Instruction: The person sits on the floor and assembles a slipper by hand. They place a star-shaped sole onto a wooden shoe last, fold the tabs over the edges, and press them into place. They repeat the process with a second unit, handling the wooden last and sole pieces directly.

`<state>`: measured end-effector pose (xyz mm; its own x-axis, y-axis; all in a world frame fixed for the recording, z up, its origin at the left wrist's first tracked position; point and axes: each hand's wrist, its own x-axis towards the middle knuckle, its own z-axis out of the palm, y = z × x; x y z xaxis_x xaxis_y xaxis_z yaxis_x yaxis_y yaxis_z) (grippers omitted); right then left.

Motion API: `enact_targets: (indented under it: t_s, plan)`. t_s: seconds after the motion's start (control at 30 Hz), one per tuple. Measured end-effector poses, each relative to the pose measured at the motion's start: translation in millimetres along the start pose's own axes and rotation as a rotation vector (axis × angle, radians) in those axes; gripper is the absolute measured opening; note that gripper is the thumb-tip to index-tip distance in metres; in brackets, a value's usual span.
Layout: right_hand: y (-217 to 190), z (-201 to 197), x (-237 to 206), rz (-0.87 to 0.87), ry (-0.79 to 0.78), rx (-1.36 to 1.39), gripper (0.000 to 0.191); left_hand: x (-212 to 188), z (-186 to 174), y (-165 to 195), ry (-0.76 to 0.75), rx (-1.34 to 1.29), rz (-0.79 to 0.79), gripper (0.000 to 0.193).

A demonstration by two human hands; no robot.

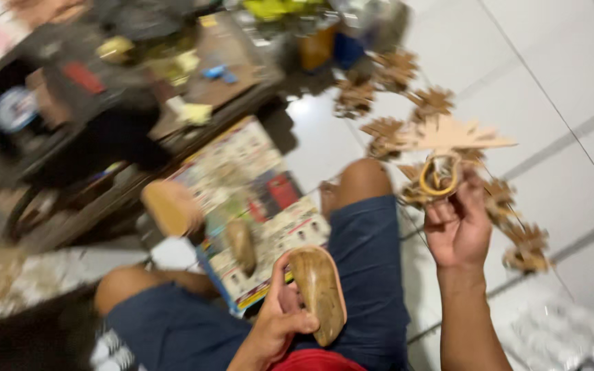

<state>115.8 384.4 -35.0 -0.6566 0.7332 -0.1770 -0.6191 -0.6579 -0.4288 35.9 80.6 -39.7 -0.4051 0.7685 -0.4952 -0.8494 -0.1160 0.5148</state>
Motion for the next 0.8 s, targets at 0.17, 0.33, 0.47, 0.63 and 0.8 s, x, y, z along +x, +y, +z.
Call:
enact_targets:
  t_s: [0.17,0.33,0.47,0.63,0.8]
  plan:
    - [134.1,94.6,33.1,0.52,-0.119,0.296,0.015,-46.6,-48.6,22.7,0.065,-0.045,0.211,0.121]
    - [288.0,136.9,12.5,0.863,-0.025,0.235,0.012,-74.2,-90.2,36.2,0.178,-0.101,0.303,0.117]
    - [315.6,136.6,-10.3,0.686,0.023,-0.369,0.008,-83.6,-114.4,42.4,0.227,-0.176,0.368,0.114]
    - [288.0,149.0,-29.3,-0.048,-0.301,-1.403,0.055,-79.2,-121.9,54.4,0.213,-0.084,0.374,0.112]
    - [298.2,177.0,-14.8,-0.558,-1.074,-1.917,0.033,-61.6,-107.9,77.1,0.176,0.256,0.212,0.106]
